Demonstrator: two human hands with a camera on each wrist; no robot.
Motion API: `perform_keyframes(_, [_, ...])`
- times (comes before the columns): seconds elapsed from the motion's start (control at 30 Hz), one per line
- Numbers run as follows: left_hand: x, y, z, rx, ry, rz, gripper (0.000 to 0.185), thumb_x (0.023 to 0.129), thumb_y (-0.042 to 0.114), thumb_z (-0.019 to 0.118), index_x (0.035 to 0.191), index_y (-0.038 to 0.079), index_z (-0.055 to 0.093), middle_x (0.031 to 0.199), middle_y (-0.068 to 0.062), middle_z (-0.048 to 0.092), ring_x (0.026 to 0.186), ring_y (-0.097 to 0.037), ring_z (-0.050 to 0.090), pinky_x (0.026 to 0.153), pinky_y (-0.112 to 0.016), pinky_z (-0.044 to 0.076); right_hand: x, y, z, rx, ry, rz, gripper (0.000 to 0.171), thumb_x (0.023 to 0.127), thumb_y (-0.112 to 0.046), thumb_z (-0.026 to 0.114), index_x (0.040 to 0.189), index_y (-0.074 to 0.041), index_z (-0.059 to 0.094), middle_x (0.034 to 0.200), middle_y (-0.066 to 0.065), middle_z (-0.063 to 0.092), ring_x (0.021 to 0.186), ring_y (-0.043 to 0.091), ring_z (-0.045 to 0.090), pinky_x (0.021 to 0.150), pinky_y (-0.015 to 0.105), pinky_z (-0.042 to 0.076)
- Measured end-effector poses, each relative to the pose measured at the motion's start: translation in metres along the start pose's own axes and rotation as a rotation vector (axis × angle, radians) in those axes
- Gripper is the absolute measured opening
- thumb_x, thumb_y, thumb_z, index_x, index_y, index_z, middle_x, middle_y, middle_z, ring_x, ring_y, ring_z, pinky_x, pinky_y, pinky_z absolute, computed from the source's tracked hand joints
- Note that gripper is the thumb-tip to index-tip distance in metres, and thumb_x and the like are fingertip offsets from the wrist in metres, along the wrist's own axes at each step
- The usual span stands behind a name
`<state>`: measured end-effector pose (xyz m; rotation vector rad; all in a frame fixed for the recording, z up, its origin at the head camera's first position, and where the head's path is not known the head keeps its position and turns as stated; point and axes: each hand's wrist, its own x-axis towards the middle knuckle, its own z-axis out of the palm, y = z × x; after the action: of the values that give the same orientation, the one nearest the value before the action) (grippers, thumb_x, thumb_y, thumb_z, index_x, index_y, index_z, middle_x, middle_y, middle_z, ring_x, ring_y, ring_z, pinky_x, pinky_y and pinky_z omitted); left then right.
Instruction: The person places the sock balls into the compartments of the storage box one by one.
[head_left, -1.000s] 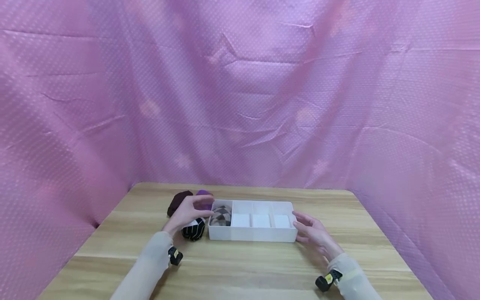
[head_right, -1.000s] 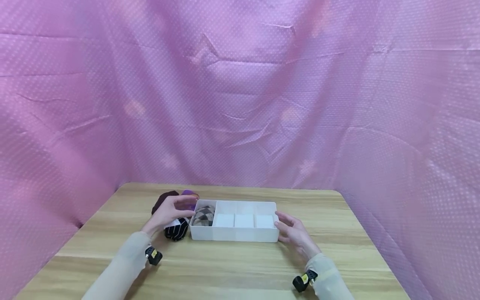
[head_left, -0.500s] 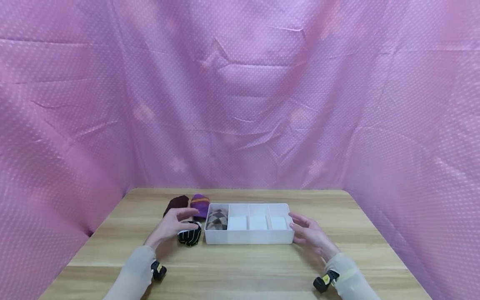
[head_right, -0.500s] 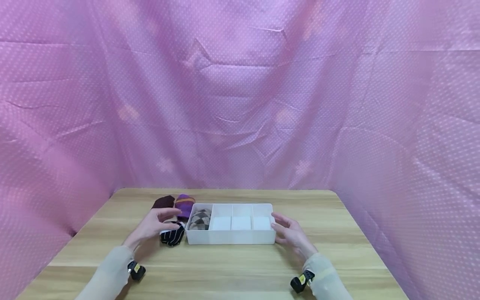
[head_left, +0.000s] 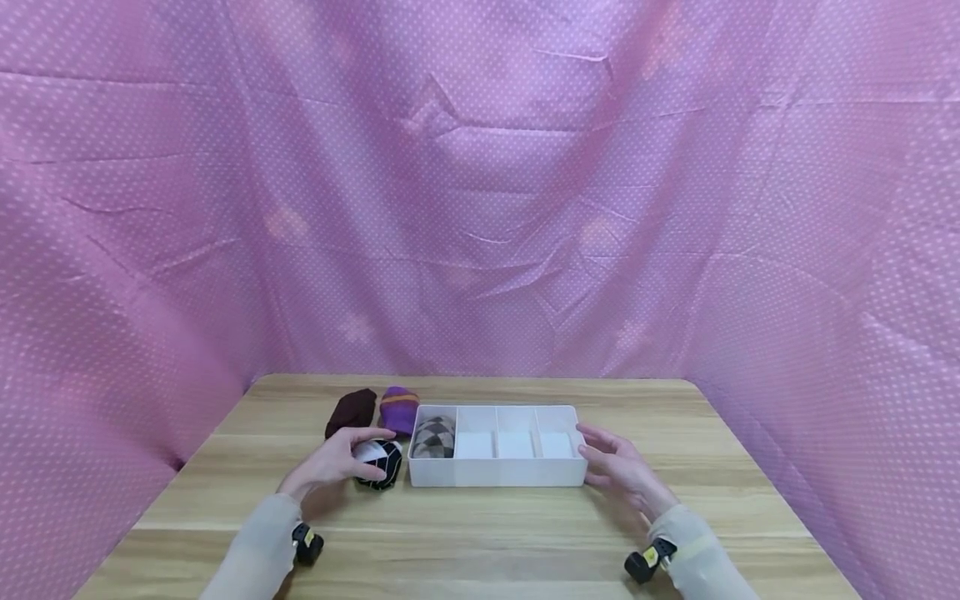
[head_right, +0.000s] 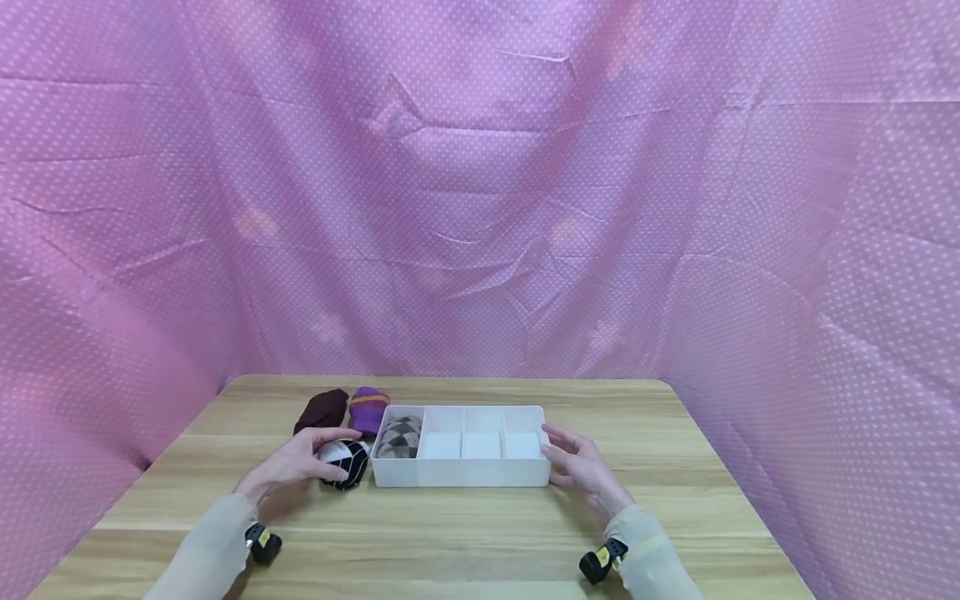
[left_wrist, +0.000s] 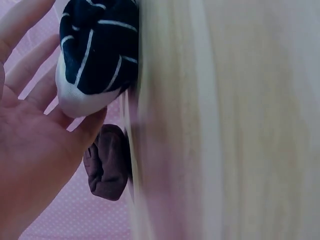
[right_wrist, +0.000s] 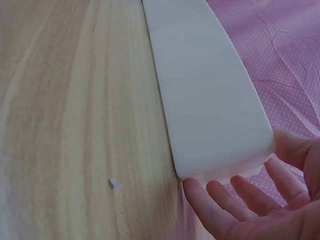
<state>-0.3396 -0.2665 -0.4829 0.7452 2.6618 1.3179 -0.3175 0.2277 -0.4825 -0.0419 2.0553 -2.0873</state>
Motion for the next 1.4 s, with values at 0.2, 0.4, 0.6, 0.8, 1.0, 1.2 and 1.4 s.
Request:
perform_keyframes(0.2, [0.003,-0.004,-0.005,0.005,-0.042,-0.014,0.064,0.073,0.019,0.085,0.131,0.009,0.061,0.128,-0.02,0.059,0.101,-0.021,0.055,0.082,-0.023,0.046,0.002,0.0,0.0,0.007,-0.004,-0.009,0.058,0.097,-0.009,0.057,0.15,-0.004,0.035,0.154,0.028,0.03,0.122,0.029,0.054,0.099,0.049,0.05])
perform_keyframes(0.4, [0.004,-0.005,-0.008,0.006,-0.076,-0.02,0.064,0.073,0.016,0.085,0.131,0.005,0.06,0.126,-0.02,0.059,0.1,-0.024,0.057,0.082,-0.025,0.048,0.002,0.0,0.002,0.01,-0.008,-0.003,0.059,0.097,-0.009,0.057,0.151,-0.003,0.033,0.154,0.028,0.03,0.118,0.026,0.057,0.099,0.048,0.05])
perform_keyframes(0.6, [0.007,-0.007,-0.007,0.036,-0.087,-0.022,0.066,0.071,0.017,0.086,0.131,0.008,0.06,0.125,-0.017,0.06,0.1,-0.023,0.056,0.082,-0.028,0.048,0.003,-0.001,0.003,0.008,0.0,-0.006,0.057,0.098,-0.009,0.056,0.151,-0.003,0.034,0.153,0.028,0.031,0.123,0.03,0.054,0.099,0.049,0.05])
perform_keyframes(0.8, [0.011,-0.007,-0.007,0.039,-0.087,-0.054,0.066,0.069,0.016,0.087,0.13,0.01,0.062,0.12,-0.015,0.062,0.096,-0.021,0.056,0.078,-0.027,0.047,0.003,0.0,0.003,0.01,0.001,-0.004,0.057,0.098,-0.009,0.056,0.151,-0.004,0.034,0.154,0.027,0.031,0.121,0.027,0.054,0.099,0.048,0.05])
perform_keyframes(1.0, [0.013,-0.004,-0.006,0.033,-0.103,-0.038,0.066,0.071,0.019,0.087,0.13,0.008,0.061,0.114,-0.014,0.063,0.091,-0.019,0.058,0.075,-0.025,0.049,0.003,-0.003,0.002,0.006,0.004,-0.002,0.058,0.097,-0.009,0.057,0.151,-0.005,0.035,0.154,0.027,0.03,0.129,0.037,0.05,0.1,0.049,0.049])
perform_keyframes(1.2, [0.013,-0.002,-0.005,0.041,-0.152,-0.02,0.074,0.07,0.02,0.088,0.135,0.005,0.056,0.116,-0.016,0.062,0.094,-0.017,0.059,0.078,-0.026,0.05,0.004,-0.004,0.003,-0.01,0.006,0.006,0.058,0.097,-0.01,0.058,0.15,-0.005,0.035,0.154,0.027,0.032,0.131,0.038,0.048,0.099,0.049,0.05])
perform_keyframes(1.4, [0.015,-0.002,-0.003,0.075,-0.143,-0.032,0.072,0.068,0.022,0.088,0.132,0.009,0.059,0.113,-0.013,0.062,0.094,-0.019,0.058,0.08,-0.029,0.049,0.005,-0.001,0.002,-0.015,0.007,0.006,0.058,0.097,-0.01,0.058,0.15,-0.005,0.035,0.153,0.028,0.032,0.129,0.036,0.049,0.098,0.048,0.05])
